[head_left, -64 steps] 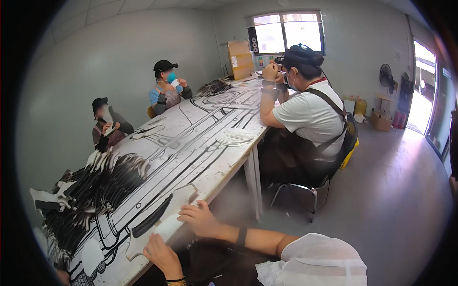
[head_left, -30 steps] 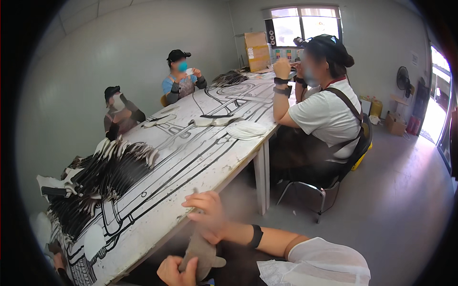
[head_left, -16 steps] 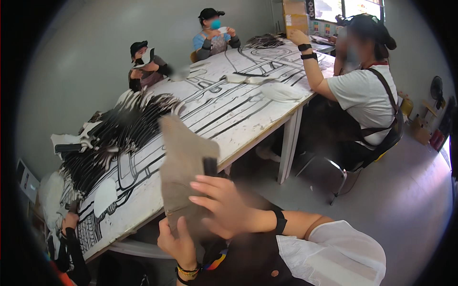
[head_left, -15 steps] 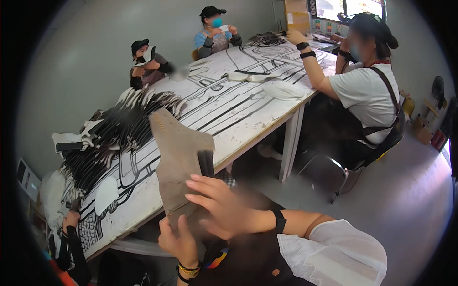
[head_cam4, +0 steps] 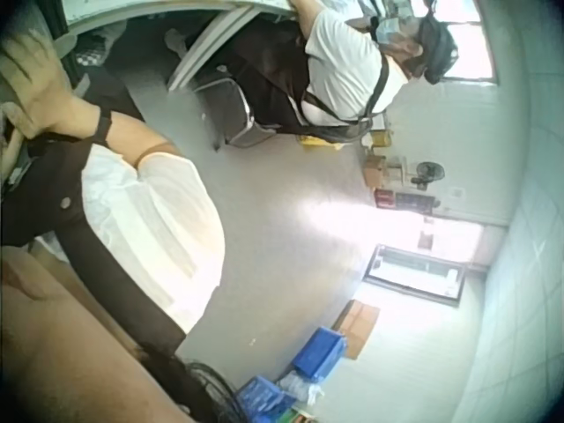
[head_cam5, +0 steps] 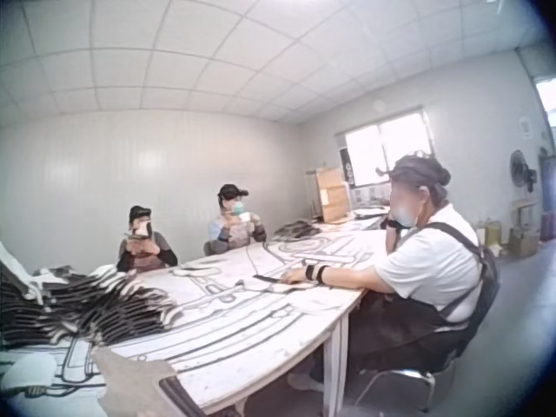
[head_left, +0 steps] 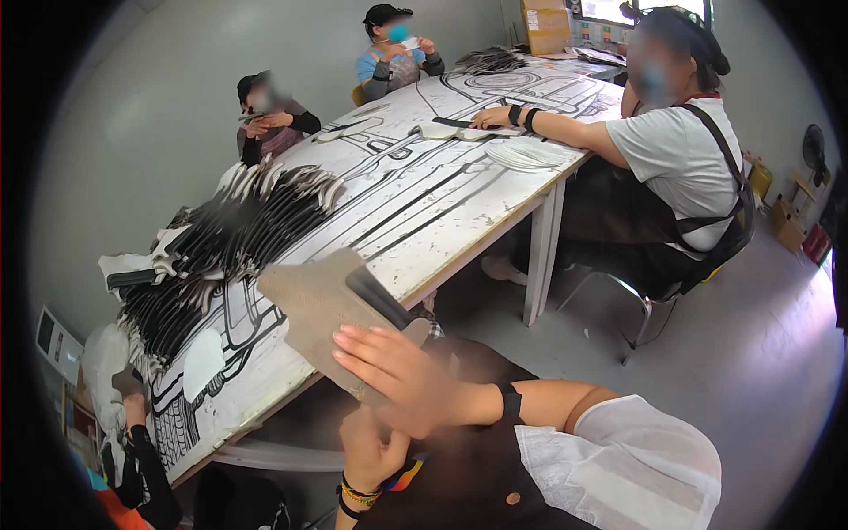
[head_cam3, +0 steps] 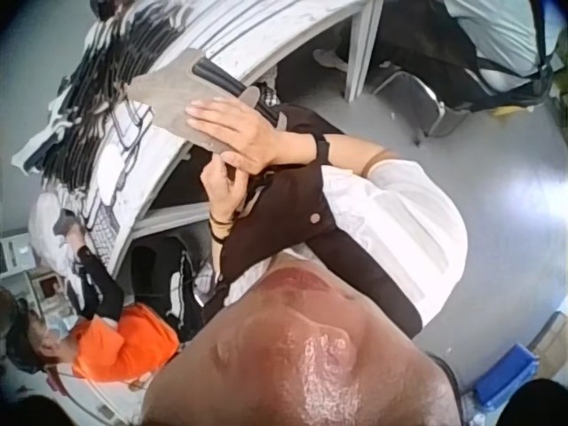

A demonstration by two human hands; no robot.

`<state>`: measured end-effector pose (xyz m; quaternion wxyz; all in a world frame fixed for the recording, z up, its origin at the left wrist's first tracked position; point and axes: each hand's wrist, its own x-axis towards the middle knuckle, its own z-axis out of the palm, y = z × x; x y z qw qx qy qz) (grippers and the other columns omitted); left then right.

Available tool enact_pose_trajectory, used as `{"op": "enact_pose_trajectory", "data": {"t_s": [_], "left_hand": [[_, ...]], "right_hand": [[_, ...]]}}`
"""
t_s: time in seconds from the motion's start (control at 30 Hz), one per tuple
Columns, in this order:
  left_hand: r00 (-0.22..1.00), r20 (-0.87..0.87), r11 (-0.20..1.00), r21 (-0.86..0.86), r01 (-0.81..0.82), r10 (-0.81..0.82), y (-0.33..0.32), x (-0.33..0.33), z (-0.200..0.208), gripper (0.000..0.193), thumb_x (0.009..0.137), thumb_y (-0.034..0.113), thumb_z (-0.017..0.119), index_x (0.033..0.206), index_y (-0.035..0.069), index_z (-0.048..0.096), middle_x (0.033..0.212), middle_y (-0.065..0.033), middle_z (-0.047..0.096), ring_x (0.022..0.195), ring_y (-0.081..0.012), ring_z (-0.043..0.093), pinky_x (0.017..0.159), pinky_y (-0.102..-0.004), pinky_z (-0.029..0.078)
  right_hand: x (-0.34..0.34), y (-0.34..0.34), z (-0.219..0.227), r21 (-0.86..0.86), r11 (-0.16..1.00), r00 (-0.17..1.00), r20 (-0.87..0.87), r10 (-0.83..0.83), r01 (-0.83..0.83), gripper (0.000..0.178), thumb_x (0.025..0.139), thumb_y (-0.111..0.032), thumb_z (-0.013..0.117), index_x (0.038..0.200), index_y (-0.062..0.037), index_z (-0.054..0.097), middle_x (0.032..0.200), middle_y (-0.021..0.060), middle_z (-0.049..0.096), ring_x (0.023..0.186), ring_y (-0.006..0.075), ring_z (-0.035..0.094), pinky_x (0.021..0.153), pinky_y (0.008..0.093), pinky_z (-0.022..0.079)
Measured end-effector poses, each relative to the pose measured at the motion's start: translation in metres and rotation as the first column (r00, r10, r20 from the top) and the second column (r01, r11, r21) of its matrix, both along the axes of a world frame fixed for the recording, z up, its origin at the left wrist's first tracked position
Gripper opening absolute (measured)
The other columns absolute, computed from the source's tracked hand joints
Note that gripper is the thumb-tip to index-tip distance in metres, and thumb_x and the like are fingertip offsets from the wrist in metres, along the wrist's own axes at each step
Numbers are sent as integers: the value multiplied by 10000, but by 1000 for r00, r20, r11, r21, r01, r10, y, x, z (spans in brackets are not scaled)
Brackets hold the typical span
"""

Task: The recorder is applying a white component to a shoe upper part and aligning it.

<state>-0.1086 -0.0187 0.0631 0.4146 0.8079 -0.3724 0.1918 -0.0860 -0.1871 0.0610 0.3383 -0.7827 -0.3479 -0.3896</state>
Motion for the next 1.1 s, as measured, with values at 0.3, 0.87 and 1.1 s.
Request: {"op": "enact_pose_trajectory", "data": {"t_s": [0.3, 0.87, 1.1], "left_hand": [[932, 309, 969, 210, 127, -189, 3, 1, 12, 351, 734, 202, 726, 1041, 34, 698, 1040, -159, 687, 1001, -399, 642, 842, -447, 509], [956, 237, 954, 282, 99, -170, -22, -5, 7, 231, 626, 51, 719, 827, 1, 616, 692, -120, 605, 598, -314, 615, 554, -373, 469], [944, 286, 967, 238, 94, -163, -23, -2, -5, 117, 732, -40, 678, 755, -7, 568, 592, -112, 519, 491, -288, 547, 454, -351, 403]], "right_hand": [[-2, 8, 5, 58, 947, 936, 182, 302, -316, 585, 905, -348, 373, 1265, 61, 585, 1324, 233, 568, 1204, 384, 565, 1012, 464, 439], [14, -6, -16, 222, 953, 973, 151, 173, -204, 315, 885, -292, 479, 825, -39, 656, 721, 114, 592, 656, 315, 585, 625, 393, 490], [19, -9, -12, 283, 948, 983, 152, 106, -146, 301, 879, -257, 483, 807, -19, 653, 720, 113, 617, 632, 302, 584, 619, 390, 472]]}}
